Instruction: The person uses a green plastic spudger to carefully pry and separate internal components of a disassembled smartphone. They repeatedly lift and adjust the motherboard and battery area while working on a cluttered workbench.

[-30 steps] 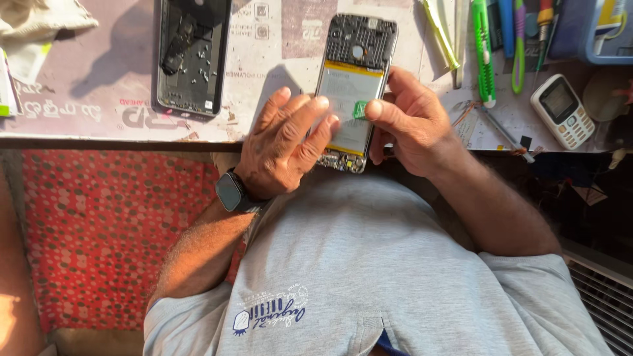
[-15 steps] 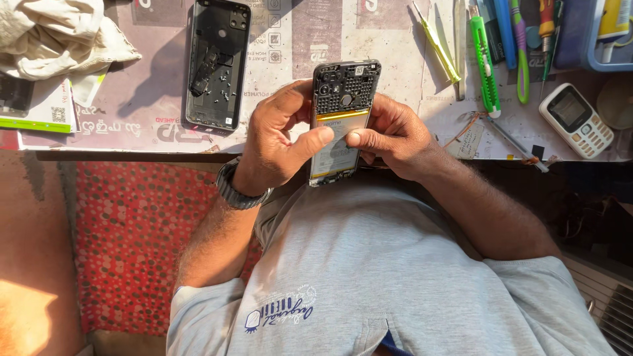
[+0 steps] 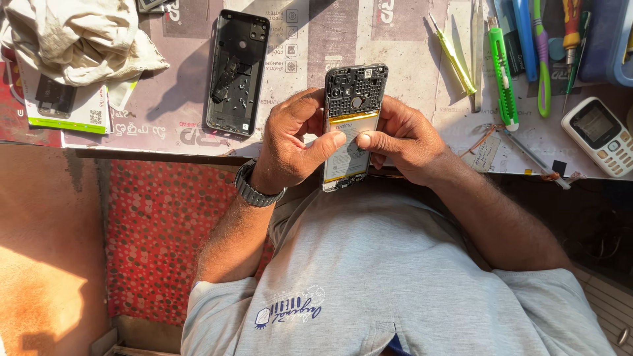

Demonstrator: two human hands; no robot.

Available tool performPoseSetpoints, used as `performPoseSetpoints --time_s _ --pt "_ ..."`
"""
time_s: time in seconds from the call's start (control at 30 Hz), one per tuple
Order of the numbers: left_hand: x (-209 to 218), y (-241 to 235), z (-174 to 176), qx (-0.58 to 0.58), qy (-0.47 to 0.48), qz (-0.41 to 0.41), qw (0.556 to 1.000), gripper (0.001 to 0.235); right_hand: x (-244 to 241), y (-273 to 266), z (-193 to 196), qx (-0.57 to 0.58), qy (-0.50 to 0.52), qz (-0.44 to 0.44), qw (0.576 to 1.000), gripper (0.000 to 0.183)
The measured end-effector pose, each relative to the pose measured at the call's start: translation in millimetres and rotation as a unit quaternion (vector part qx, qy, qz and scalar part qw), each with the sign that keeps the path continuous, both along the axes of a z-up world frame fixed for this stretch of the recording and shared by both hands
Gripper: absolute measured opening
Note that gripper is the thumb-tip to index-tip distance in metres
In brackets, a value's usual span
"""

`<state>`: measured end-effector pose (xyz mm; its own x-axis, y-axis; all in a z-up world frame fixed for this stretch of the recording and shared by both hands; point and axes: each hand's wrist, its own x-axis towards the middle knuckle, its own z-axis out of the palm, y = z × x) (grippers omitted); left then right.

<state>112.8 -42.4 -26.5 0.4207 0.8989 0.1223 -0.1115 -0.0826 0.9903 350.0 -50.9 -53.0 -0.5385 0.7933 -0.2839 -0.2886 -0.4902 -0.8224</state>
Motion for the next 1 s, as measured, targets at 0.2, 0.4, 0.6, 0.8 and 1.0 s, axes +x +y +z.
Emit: performPoseSetpoints --time_s 0.2,0.4,0.6,0.8,1.0 --pt "0 1 -7 -0.007 -0.015 -0.007 1.0 0.047 2 0 -4 0.014 -0.001 0.003 1.0 0.037" --pt "0 1 -13 -0.023 -0.037 -0.011 0.999 0.048 3 0 -7 0.0 0.007 -0.001 1.0 0.038" --pt "-1 2 -15 -0.027 -0.042 -0.013 0.999 0.049 2 0 -5 -0.003 -0.003 0.002 1.0 0.037" --pt "-2 3 -20 -0.045 -0.056 -0.016 0.997 0.048 2 0 -5 0.001 -0.005 0.0 1.0 0.038" --pt "-2 5 -21 -0.03 -0.075 -0.023 0.996 0.048 2 1 -2 0.012 -0.015 0.013 1.0 0.037"
